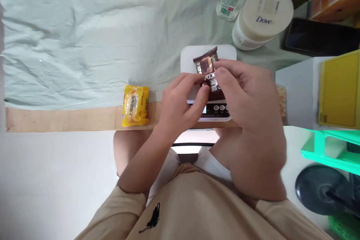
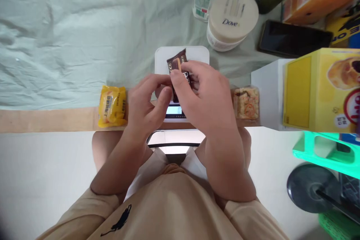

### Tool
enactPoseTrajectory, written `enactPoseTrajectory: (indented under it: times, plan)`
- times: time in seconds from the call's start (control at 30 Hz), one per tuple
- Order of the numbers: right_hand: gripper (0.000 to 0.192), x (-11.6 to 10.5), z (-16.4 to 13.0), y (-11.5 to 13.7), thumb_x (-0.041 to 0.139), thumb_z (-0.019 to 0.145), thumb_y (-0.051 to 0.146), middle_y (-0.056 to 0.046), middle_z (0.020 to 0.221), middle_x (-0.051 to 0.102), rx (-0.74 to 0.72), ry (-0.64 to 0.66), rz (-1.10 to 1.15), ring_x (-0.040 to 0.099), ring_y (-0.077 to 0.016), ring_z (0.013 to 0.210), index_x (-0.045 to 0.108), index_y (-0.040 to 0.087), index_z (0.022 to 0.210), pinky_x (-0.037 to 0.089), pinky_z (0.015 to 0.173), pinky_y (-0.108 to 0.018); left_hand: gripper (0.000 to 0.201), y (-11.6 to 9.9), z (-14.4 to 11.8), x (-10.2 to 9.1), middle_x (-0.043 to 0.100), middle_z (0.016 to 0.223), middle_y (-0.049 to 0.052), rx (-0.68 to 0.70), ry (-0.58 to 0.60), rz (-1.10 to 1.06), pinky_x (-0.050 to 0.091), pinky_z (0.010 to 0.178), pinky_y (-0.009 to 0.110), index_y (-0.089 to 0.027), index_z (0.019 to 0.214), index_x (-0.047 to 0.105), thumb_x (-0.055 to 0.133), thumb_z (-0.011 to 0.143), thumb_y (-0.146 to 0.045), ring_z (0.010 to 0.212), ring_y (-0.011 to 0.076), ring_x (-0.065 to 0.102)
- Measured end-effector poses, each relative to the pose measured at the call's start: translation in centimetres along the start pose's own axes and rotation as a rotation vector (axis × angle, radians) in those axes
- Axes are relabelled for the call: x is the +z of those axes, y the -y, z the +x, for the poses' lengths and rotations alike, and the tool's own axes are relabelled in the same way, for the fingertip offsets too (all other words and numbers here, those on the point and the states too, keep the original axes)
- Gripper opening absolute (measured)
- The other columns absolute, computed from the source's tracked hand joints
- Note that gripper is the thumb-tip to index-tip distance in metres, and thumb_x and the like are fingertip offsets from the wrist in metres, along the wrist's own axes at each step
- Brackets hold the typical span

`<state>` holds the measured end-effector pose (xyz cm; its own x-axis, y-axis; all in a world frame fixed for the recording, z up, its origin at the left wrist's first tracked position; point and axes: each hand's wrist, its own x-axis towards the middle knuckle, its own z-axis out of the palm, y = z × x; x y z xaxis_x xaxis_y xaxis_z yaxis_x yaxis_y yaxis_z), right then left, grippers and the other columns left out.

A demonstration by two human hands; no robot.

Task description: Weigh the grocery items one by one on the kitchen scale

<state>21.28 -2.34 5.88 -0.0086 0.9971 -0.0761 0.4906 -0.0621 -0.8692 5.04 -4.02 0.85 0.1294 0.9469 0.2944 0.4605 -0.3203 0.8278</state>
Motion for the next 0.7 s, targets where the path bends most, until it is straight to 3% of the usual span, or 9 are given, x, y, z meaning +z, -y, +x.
enactPoseTrajectory:
  times: [0.2, 0.4, 0.57, 0.7]
  plan:
    - [0.03, -0.8, -0.5, -0.8, 0.062, 0.103, 0.049, -0.005, 0.108, 0.081, 0.003, -0.057, -0.111, 0.072, -0.0225, 0.099, 0.083, 0.027, 0.102, 0.06, 0.091, -0.041, 0.032, 0.6, -0.1, -0.3, 0.083, 0.112, 0.007, 0.034, -0.067, 0.003, 0.06, 0.092, 0.037, -0.026, 0.115, 0.072, 0.051, 0.115, -0.05, 0.102, 0.0219, 0.077]
    - [0.032, -0.8, -0.3, -1.1, 0.063, 0.102, 0.051, -0.002, 0.092, 0.08, 0.091, -0.046, -0.127, 0.068, -0.0181, 0.074, 0.081, 0.026, 0.112, 0.06, 0.081, -0.041, 0.038, 1.1, -0.6, -0.1, 0.084, 0.105, 0.005, 0.008, -0.085, 0.117, 0.052, 0.096, 0.048, -0.033, 0.114, 0.073, 0.05, 0.112, -0.062, 0.104, 0.0285, 0.075]
    - [0.032, -0.6, -0.3, -1.3, 0.065, 0.102, 0.053, -0.003, 0.094, 0.08, 0.077, 0.0, -0.047, 0.072, -0.0188, 0.079, 0.079, 0.027, 0.116, 0.062, 0.08, -0.038, 0.042, 1.4, -0.8, 0.3, 0.086, 0.116, 0.003, -0.012, -0.081, 0.108, 0.042, 0.114, 0.055, -0.034, 0.117, 0.074, 0.046, 0.111, -0.066, 0.118, 0.0317, 0.074]
    - [0.03, -0.7, -0.4, -1.4, 0.066, 0.101, 0.05, -0.004, 0.1, 0.082, 0.03, -0.109, -0.076, 0.07, -0.0178, 0.083, 0.08, 0.025, 0.111, 0.058, 0.077, -0.035, 0.052, 1.4, -0.8, -0.2, 0.084, 0.119, 0.005, -0.022, -0.119, 0.092, 0.034, 0.128, 0.06, -0.031, 0.117, 0.073, 0.041, 0.111, -0.072, 0.122, 0.0319, 0.073]
